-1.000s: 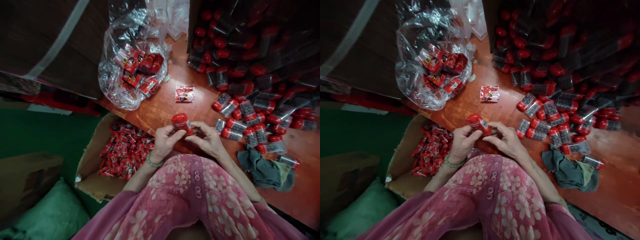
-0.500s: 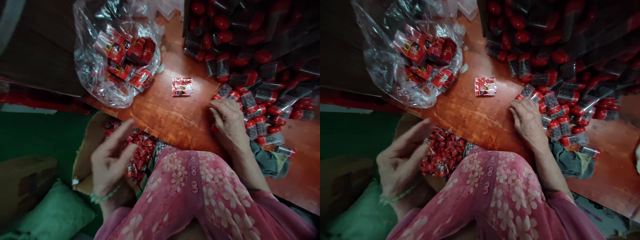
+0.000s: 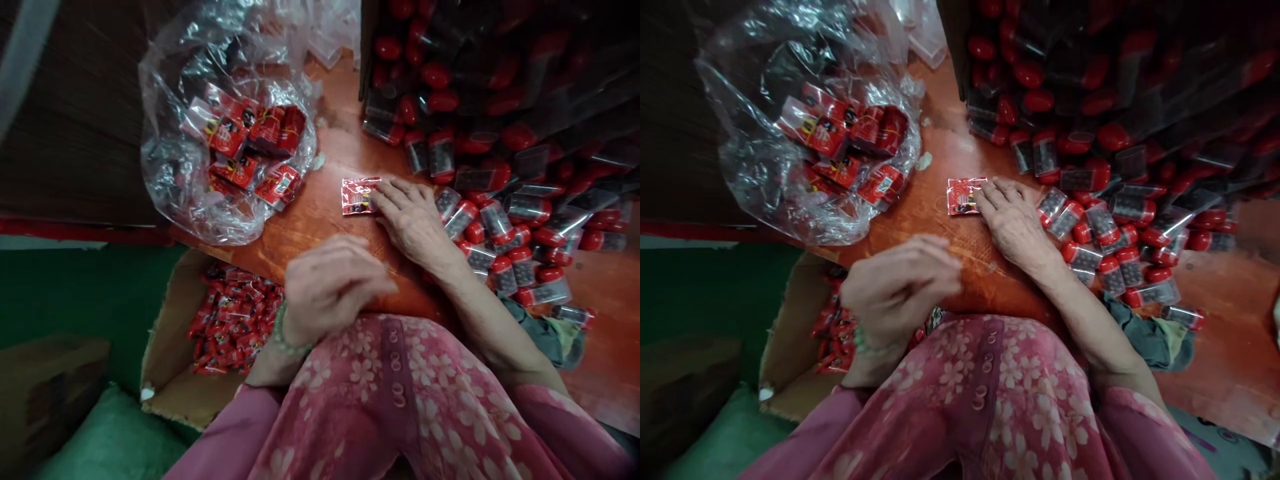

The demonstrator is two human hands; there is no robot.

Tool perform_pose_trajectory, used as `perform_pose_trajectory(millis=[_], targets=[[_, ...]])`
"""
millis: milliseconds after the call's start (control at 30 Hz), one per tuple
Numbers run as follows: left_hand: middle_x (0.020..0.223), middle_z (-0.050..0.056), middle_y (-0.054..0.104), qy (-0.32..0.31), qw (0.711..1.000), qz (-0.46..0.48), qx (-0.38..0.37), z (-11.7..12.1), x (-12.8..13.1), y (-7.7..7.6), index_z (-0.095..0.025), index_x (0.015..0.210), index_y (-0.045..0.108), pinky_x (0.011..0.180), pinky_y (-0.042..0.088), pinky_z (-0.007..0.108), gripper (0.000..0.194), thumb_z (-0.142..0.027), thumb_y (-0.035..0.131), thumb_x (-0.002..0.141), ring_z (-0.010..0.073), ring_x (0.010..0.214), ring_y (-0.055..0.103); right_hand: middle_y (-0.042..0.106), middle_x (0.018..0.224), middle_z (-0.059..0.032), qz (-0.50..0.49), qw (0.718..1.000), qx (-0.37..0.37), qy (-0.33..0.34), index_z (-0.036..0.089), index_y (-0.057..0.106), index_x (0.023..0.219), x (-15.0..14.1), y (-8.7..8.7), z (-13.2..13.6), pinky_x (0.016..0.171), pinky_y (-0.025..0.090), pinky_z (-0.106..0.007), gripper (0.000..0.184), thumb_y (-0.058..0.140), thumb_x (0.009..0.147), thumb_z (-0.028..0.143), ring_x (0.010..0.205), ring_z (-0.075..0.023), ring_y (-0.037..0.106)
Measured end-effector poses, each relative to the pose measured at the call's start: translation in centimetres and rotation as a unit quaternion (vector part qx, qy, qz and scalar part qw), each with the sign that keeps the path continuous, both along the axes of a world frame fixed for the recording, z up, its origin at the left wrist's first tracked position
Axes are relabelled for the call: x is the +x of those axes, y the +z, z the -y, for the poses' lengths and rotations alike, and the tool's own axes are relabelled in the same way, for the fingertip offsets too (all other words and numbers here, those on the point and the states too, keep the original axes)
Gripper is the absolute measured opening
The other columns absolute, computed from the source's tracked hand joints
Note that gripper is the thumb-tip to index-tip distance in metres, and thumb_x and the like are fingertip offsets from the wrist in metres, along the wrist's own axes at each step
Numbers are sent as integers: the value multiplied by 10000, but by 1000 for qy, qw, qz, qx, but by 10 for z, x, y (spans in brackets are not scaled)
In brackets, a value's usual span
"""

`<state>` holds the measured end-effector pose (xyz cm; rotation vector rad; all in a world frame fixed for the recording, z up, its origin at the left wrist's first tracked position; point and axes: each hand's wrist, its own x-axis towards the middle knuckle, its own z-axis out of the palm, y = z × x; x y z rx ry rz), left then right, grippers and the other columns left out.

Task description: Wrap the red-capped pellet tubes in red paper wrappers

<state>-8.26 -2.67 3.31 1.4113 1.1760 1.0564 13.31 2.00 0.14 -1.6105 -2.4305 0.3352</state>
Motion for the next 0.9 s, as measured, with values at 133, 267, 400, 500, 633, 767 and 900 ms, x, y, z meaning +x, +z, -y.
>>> perform_pose_trajectory(millis=[133, 267, 400, 500, 633, 767, 900], targets=[[1156, 117, 779, -62, 959, -227, 157, -49, 16, -27, -200, 1084, 767, 1119, 500, 488, 351, -478, 714, 876, 288, 1161, 704, 703, 1333, -127, 14, 999, 8, 32, 180, 681, 1216, -4, -9, -7, 1063, 351, -521, 296, 439, 1051, 225, 1266, -306, 518], [1507, 178, 574, -118, 920, -324, 185, -70, 20, -59, -131, 1387, 604, 1256, 348, 529, 474, -391, 512, 1002, 307, 1462, 497, 749, 1155, -105, 28, 998, 28, 38, 170, 707, 1077, -7, -15, -10, 1033, 348, -482, 294, 419, 1064, 226, 1134, -273, 547], [1480, 166, 603, -139, 901, -351, 215, -77, 21, -76, -157, 1331, 654, 1257, 338, 551, 401, -229, 426, 1009, 291, 1453, 509, 743, 1006, -95, 39, 997, 45, 38, 162, 699, 1060, -10, -16, -14, 982, 357, -452, 349, 351, 1075, 179, 1025, -254, 556], [1428, 131, 651, -132, 894, -349, 248, -79, 22, -79, -196, 1240, 712, 1226, 372, 549, 379, -176, 438, 978, 280, 1402, 553, 731, 1009, -105, 38, 998, 37, 28, 157, 680, 1090, -10, -7, -12, 941, 367, -436, 332, 350, 1064, 152, 997, -259, 555], [1216, 114, 749, -104, 892, -351, 265, -80, 24, -77, -223, 1083, 773, 1003, 509, 468, 313, -212, 477, 980, 264, 1130, 652, 706, 1125, -148, 52, 999, 6, -16, 138, 643, 1158, 8, 18, 7, 904, 386, -434, 221, 480, 1026, 207, 1038, -298, 548], [986, 113, 741, -113, 875, -374, 286, -81, 28, -71, -197, 994, 786, 794, 518, 372, 321, -351, 505, 1012, 219, 870, 618, 657, 1225, -218, 119, 984, -21, -129, 108, 628, 1180, 40, 37, 29, 870, 409, -462, 362, 639, 954, 391, 1063, -359, 537], [957, 96, 715, -146, 877, -359, 284, -87, 28, -61, -188, 1064, 778, 799, 530, 340, 370, -422, 495, 1021, 194, 865, 621, 537, 1439, -238, 157, 978, -53, -127, 129, 532, 1402, 62, 37, 38, 915, 424, -515, 604, 691, 910, 442, 1182, -415, 502]])
